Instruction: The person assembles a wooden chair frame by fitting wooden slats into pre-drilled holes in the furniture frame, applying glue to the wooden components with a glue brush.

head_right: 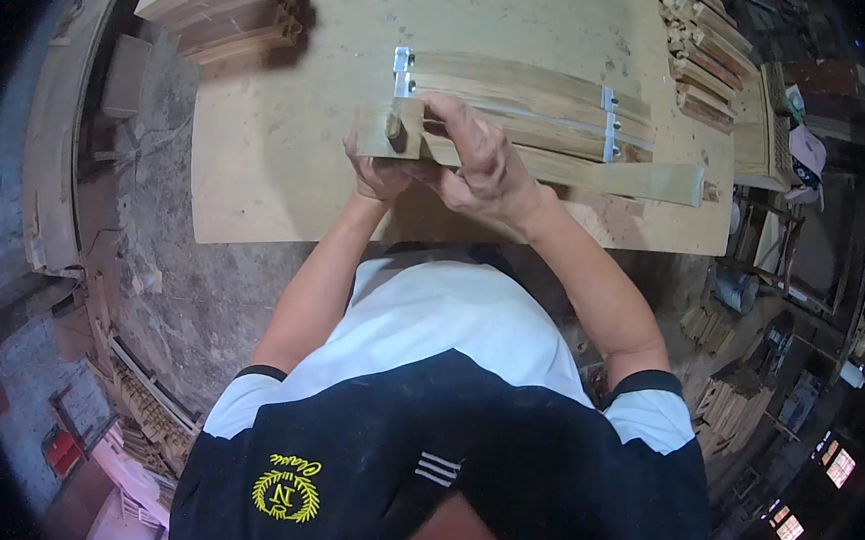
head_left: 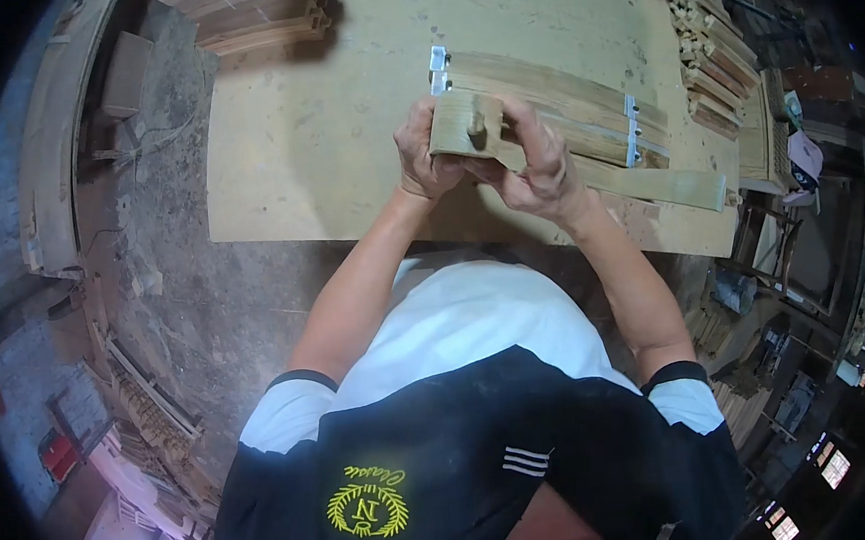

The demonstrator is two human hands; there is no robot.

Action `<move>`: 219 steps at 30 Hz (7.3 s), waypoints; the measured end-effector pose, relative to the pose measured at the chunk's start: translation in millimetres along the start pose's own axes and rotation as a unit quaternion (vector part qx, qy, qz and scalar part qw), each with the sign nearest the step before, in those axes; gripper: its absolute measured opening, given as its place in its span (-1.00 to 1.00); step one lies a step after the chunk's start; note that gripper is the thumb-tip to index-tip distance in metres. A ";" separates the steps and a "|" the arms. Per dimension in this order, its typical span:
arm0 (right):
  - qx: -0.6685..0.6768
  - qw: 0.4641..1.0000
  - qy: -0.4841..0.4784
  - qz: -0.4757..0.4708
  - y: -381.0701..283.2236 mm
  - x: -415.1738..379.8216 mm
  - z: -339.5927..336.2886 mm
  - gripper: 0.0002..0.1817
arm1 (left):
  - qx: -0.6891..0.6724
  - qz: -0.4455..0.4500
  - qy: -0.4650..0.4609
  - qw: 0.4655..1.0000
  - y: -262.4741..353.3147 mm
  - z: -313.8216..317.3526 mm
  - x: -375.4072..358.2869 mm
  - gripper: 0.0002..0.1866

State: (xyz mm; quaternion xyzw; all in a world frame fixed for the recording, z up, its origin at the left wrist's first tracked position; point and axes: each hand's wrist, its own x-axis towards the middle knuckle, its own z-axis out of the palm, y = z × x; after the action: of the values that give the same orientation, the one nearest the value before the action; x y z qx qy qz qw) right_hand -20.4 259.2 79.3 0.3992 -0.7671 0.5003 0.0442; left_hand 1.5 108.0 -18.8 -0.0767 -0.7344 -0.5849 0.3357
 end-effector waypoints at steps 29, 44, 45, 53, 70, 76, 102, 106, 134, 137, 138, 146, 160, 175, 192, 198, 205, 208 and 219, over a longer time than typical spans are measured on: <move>0.101 0.896 0.338 0.270 162.2 -261.3 -204.6 -0.55 | -0.013 -0.494 -0.113 0.862 -65.3 -30.3 -15.6 -0.16; 0.292 0.708 0.623 0.159 -15.4 -110.7 -288.1 -0.58 | -0.259 0.072 0.050 0.962 104.0 -30.4 37.1 -0.32; 0.303 0.700 0.627 0.158 -15.0 -114.0 -287.9 -0.60 | -0.280 0.076 0.072 0.954 104.6 -27.8 35.6 -0.37; 0.290 0.679 0.657 0.152 -2.5 -114.0 -283.6 -0.69 | -0.261 -0.041 0.111 0.958 108.8 -26.6 60.9 -0.86; 0.183 0.697 0.661 0.210 6.7 -117.8 -273.8 -0.65 | -0.037 0.071 0.033 0.996 79.6 -12.8 57.7 -0.51; 0.254 0.746 0.576 0.217 27.5 -138.9 -287.5 -0.74 | -0.130 -0.026 0.028 0.991 92.8 -11.6 53.6 -0.52; 0.270 0.801 0.434 0.311 -1.2 -153.3 -292.9 -0.68 | 0.380 -0.081 -0.506 0.770 205.3 89.2 138.8 0.22; 0.323 0.840 0.319 0.298 -15.9 -204.0 -290.9 -0.53 | 0.390 -0.118 -0.550 0.729 242.0 79.6 110.9 -0.05; -0.009 0.895 0.287 0.342 42.3 -244.7 -311.7 -0.76 | 0.503 0.375 -0.170 0.759 112.2 133.7 425.7 -0.42; 0.029 0.856 0.297 0.423 52.6 -248.7 -297.5 -0.82 | 0.511 0.400 -0.159 0.743 42.1 158.7 497.6 -0.41; 0.049 0.838 0.306 0.449 47.0 -250.3 -289.8 -0.83 | 0.513 0.413 -0.159 0.735 14.8 165.5 516.1 -0.42; 0.089 0.747 0.361 0.551 135.3 -239.4 -317.7 -0.77 | 0.451 0.414 -0.096 0.785 -16.2 227.1 473.8 0.01; -0.079 0.598 0.423 0.676 304.5 -132.8 -378.5 -0.48 | 0.336 0.004 -0.528 0.780 10.8 215.7 46.6 0.19; 0.570 0.779 0.214 0.152 121.6 -277.6 -297.5 -0.40 | -0.285 -0.411 -0.427 0.753 139.1 310.6 3.7 -0.22; -0.122 0.943 -0.147 0.271 59.5 -235.9 -335.5 -0.69 | 0.130 -0.056 -0.599 0.788 201.9 292.0 84.1 -0.73; 0.075 0.965 0.085 0.237 103.1 -171.7 -304.5 -0.78 | -0.137 -0.195 -0.132 0.962 178.8 303.2 114.3 -0.44; 0.058 0.985 0.041 0.159 150.2 -117.4 -265.0 -0.65 | -0.166 -0.287 -0.097 0.939 141.5 321.8 97.5 -0.50; 0.052 0.987 0.028 0.147 170.3 -108.3 -255.0 -0.64 | -0.170 -0.263 -0.071 0.947 115.8 321.5 93.8 -0.54; -0.075 0.997 -0.003 0.010 202.8 -142.8 -252.7 -0.39 | -0.027 -0.105 -0.060 0.992 103.0 332.9 56.3 -0.55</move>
State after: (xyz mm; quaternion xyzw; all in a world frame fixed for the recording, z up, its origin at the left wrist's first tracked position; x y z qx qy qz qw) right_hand -140.6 579.8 -10.6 0.3885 -0.8067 0.4403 0.0670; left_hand -123.7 426.6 67.1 -0.0431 -0.7412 -0.6307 0.2257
